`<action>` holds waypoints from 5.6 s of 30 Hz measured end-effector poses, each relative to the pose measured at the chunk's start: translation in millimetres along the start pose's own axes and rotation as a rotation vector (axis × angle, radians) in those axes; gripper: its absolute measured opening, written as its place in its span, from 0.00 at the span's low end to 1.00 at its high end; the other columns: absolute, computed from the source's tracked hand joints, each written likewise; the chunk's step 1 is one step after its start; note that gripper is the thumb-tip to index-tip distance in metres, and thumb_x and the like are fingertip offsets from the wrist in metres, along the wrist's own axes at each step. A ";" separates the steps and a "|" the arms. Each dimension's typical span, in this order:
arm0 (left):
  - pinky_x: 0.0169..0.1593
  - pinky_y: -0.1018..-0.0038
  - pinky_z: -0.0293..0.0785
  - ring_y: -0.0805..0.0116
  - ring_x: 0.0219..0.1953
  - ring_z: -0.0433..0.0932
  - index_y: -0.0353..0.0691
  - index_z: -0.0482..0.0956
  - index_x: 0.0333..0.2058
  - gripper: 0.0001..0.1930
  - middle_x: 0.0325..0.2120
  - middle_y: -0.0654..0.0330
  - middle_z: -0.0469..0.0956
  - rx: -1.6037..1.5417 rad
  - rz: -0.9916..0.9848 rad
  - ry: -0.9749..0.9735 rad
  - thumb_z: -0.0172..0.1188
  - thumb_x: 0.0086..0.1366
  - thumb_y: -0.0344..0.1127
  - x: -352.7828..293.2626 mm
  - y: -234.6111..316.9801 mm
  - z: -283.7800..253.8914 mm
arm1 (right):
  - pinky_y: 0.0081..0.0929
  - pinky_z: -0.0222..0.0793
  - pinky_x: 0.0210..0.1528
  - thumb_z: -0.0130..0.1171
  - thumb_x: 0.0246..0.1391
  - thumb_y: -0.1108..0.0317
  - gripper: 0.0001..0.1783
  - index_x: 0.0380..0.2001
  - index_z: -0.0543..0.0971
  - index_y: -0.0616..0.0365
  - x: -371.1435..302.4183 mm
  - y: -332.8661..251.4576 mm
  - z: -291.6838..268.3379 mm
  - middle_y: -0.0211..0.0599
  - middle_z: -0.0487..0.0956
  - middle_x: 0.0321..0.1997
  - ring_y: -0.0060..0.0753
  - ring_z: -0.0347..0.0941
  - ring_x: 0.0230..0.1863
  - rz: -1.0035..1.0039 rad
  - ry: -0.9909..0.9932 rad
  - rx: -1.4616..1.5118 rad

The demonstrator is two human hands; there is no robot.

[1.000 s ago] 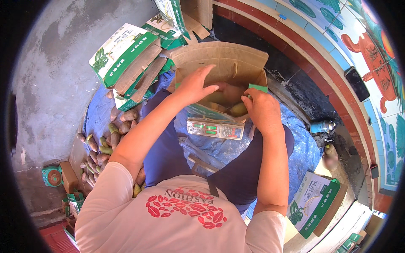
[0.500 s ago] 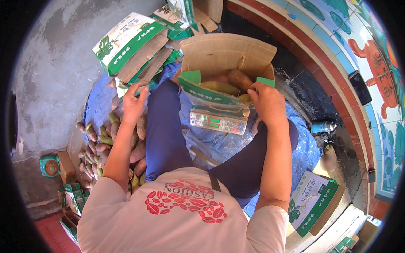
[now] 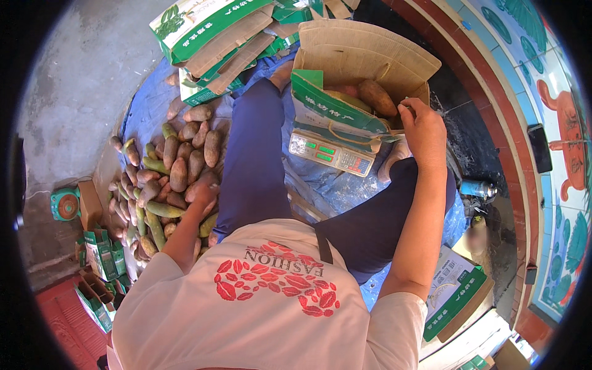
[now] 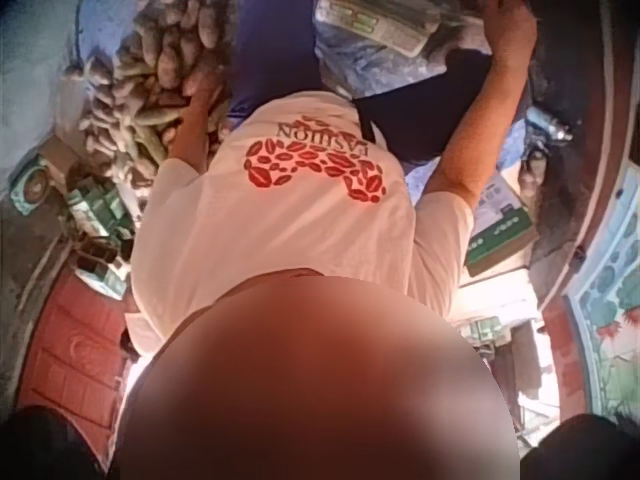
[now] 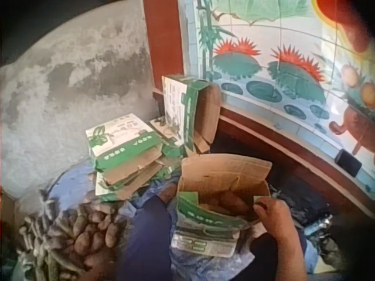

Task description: Sorting large root vegetables from a pile on the floor and packing them into cardboard boxes while weighing them on a digital scale.

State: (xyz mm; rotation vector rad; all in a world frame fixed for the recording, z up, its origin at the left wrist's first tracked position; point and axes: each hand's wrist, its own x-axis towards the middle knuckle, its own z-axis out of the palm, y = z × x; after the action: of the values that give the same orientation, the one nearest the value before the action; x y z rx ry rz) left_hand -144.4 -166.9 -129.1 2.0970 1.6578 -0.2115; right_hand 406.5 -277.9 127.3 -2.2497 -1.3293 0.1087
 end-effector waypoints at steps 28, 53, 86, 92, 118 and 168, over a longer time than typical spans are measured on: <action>0.61 0.45 0.50 0.58 0.67 0.46 0.55 0.59 0.60 0.26 0.65 0.60 0.48 0.314 0.047 -0.406 0.43 0.63 0.49 -68.4 -145.6 217.3 | 0.39 0.69 0.39 0.56 0.50 0.62 0.10 0.34 0.79 0.55 5.6 2.3 20.8 0.49 0.78 0.32 0.52 0.74 0.36 -0.040 -0.044 -0.044; 0.52 0.63 0.64 0.55 0.50 0.68 0.43 0.76 0.40 0.16 0.43 0.53 0.73 0.065 -0.202 0.151 0.57 0.53 0.41 -9.3 -42.2 34.0 | 0.34 0.70 0.37 0.54 0.51 0.64 0.10 0.33 0.78 0.58 -1.6 -49.2 -65.3 0.46 0.78 0.31 0.47 0.75 0.35 -0.042 0.138 0.012; 0.42 0.61 0.66 0.51 0.35 0.73 0.37 0.77 0.29 0.11 0.27 0.53 0.75 0.198 1.090 0.285 0.65 0.45 0.33 46.8 405.3 -172.5 | 0.31 0.72 0.38 0.51 0.48 0.67 0.11 0.31 0.82 0.51 156.9 25.9 80.1 0.35 0.78 0.41 0.34 0.74 0.42 -0.010 -0.060 -0.426; 0.40 0.63 0.65 0.55 0.32 0.73 0.38 0.74 0.21 0.11 0.22 0.56 0.74 0.174 1.157 0.459 0.68 0.41 0.33 35.2 400.3 -163.2 | 0.30 0.71 0.39 0.53 0.47 0.65 0.11 0.32 0.82 0.54 106.2 22.7 74.6 0.36 0.78 0.39 0.35 0.73 0.42 -0.218 0.014 -0.516; 0.59 0.49 0.57 0.67 0.27 0.72 0.45 0.71 0.16 0.04 0.16 0.64 0.69 0.030 2.198 -0.125 0.53 0.46 0.31 -143.8 540.2 15.9 | 0.38 0.71 0.35 0.60 0.43 0.66 0.08 0.20 0.76 0.58 -399.0 189.3 -102.1 0.40 0.75 0.28 0.44 0.74 0.34 0.956 0.309 -0.609; 0.64 0.45 0.37 0.51 0.67 0.36 0.53 0.76 0.46 0.18 0.65 0.58 0.44 0.402 0.066 0.473 0.58 0.54 0.39 178.7 165.5 -230.2 | 0.37 0.69 0.38 0.54 0.50 0.72 0.06 0.29 0.78 0.63 19.2 28.9 74.3 0.47 0.77 0.32 0.49 0.74 0.34 -0.107 0.193 0.091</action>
State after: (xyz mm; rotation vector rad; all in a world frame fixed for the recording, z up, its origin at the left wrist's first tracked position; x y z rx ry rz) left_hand 24.0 63.4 46.6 2.6577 1.9298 -0.0248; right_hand 415.5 -243.7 53.3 -2.0524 -1.3101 -0.0817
